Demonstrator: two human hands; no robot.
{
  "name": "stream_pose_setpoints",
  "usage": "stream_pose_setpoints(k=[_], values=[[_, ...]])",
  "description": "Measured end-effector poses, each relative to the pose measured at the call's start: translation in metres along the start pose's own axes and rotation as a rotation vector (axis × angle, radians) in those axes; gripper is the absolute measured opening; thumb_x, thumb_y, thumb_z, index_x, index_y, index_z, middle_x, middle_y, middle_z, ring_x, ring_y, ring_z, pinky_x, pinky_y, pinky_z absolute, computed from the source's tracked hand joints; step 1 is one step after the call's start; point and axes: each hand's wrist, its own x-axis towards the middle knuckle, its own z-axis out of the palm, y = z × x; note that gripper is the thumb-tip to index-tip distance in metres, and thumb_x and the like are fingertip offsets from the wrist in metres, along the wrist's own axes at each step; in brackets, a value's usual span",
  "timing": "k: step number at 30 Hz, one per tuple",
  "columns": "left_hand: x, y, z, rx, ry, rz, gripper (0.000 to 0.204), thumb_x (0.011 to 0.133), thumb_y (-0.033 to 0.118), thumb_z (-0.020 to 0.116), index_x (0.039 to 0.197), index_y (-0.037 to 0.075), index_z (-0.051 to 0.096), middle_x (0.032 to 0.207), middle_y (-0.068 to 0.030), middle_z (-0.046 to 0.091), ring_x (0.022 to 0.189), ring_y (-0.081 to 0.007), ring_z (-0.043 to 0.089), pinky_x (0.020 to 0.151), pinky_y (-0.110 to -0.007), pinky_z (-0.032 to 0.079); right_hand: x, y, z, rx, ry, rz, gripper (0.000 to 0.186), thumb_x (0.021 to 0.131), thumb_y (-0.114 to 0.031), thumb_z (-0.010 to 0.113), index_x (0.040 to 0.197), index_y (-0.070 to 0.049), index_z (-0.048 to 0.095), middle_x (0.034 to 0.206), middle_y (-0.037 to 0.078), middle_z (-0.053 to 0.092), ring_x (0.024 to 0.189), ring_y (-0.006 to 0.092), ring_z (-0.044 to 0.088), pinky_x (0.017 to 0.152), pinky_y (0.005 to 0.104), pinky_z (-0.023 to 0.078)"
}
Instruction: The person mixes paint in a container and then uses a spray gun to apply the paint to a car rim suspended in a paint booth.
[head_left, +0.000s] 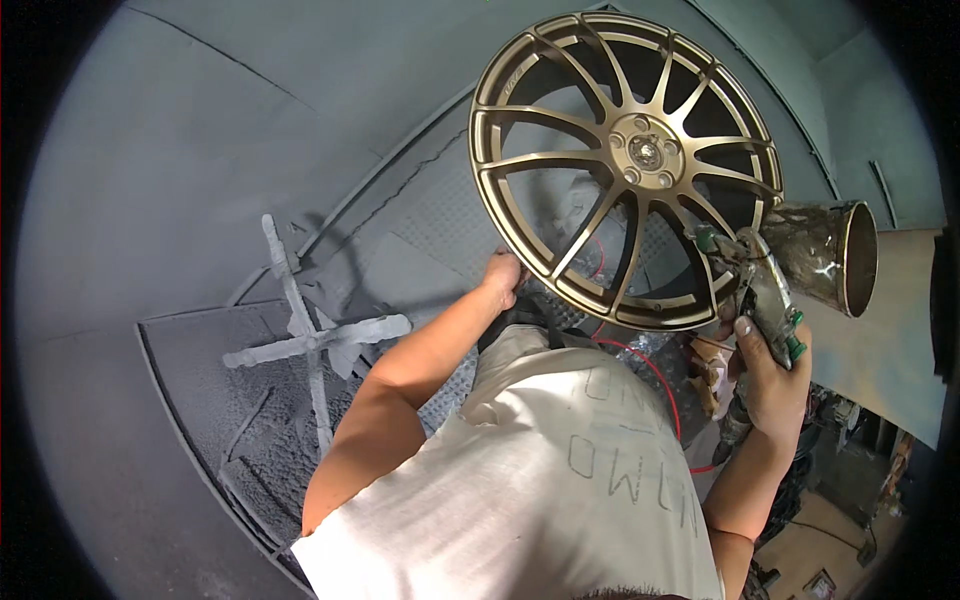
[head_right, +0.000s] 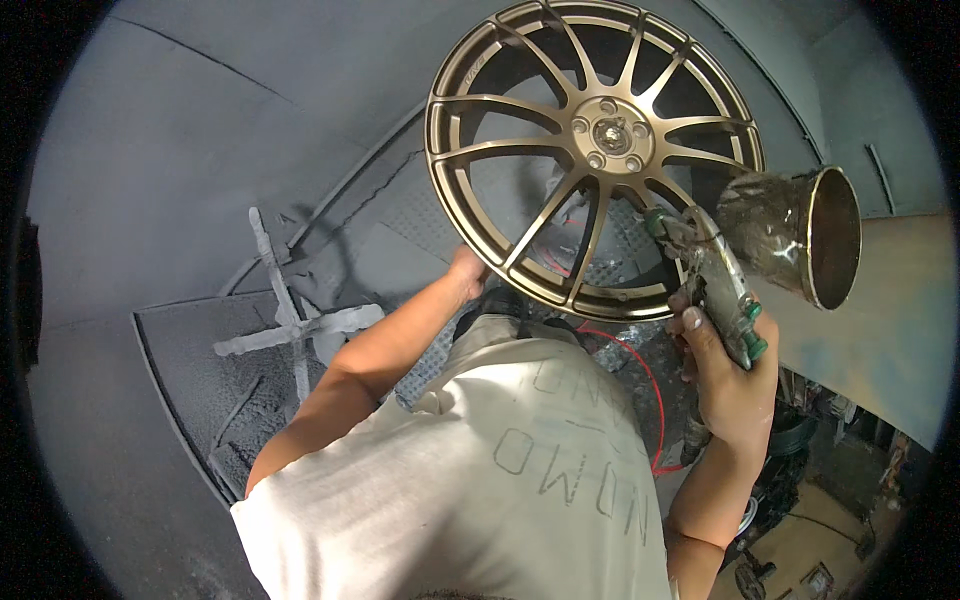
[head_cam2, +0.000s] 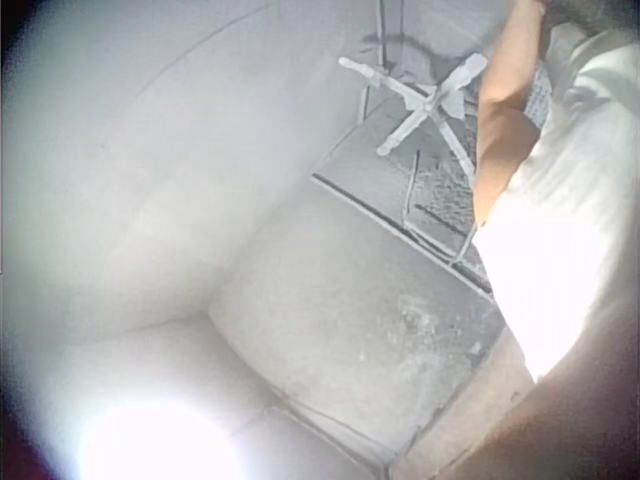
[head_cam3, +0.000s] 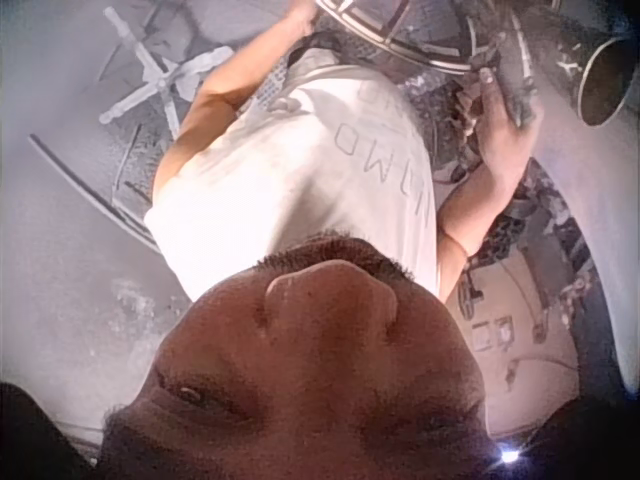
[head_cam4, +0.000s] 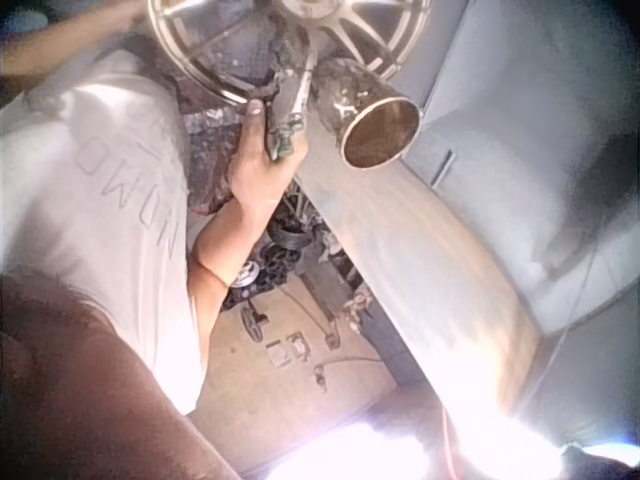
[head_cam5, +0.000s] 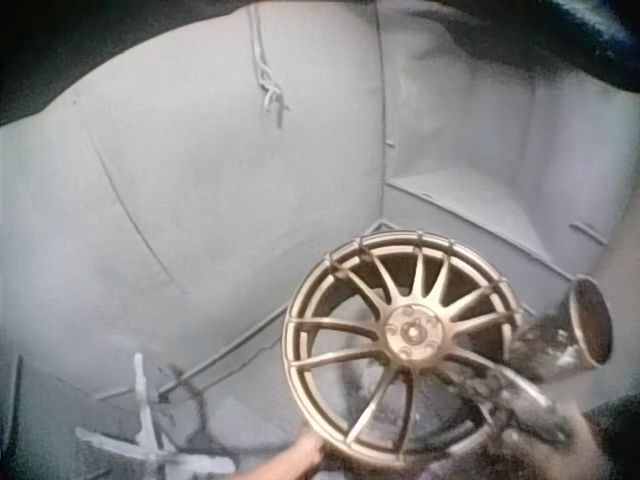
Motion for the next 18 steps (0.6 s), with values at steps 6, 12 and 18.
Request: stream_pose_setpoints(k=[6,12,18], values=[[-0.009,-0.015,0.004,0.026,-0.064,0.001,0.020,0.094,0.004,0.042,0.095,0.005,0.062,0.077,-0.0032,0.064,0.055,-0.0092,0.050,0.046,-0.023,0.036,-0.008,-0.017,0.016,0.162,0.015,-0.034,0.032,0.086,-0.006,0.069,0.114,0.004,0.057,0.091,0.013,0.070,0.071,0.0137,0.064,0.051,0.0221,0.046],[-0.006,-0.045,0.009,0.003,-0.133,-0.063,0.020,0.093,0.003,0.043,0.102,0.008,0.061,0.088,-0.0036,0.065,0.070,-0.0111,0.059,0.056,-0.023,0.046,-0.014,-0.031,0.016,0.271,-0.179,0.040,0.046,0.082,-0.001,0.069,0.125,0.007,0.055,0.092,0.014,0.069,0.072,0.0142,0.063,0.053,0.0223,0.047],[-0.016,-0.078,0.030,-0.091,-0.130,-0.152,0.020,0.094,0.006,0.044,0.105,0.011,0.061,0.094,-0.0005,0.064,0.081,-0.0115,0.060,0.070,-0.027,0.049,-0.002,-0.026,0.038,0.083,-0.179,-0.114,0.042,0.086,-0.001,0.068,0.126,0.005,0.056,0.090,0.007,0.067,0.070,0.0077,0.057,0.057,0.0201,0.044]])
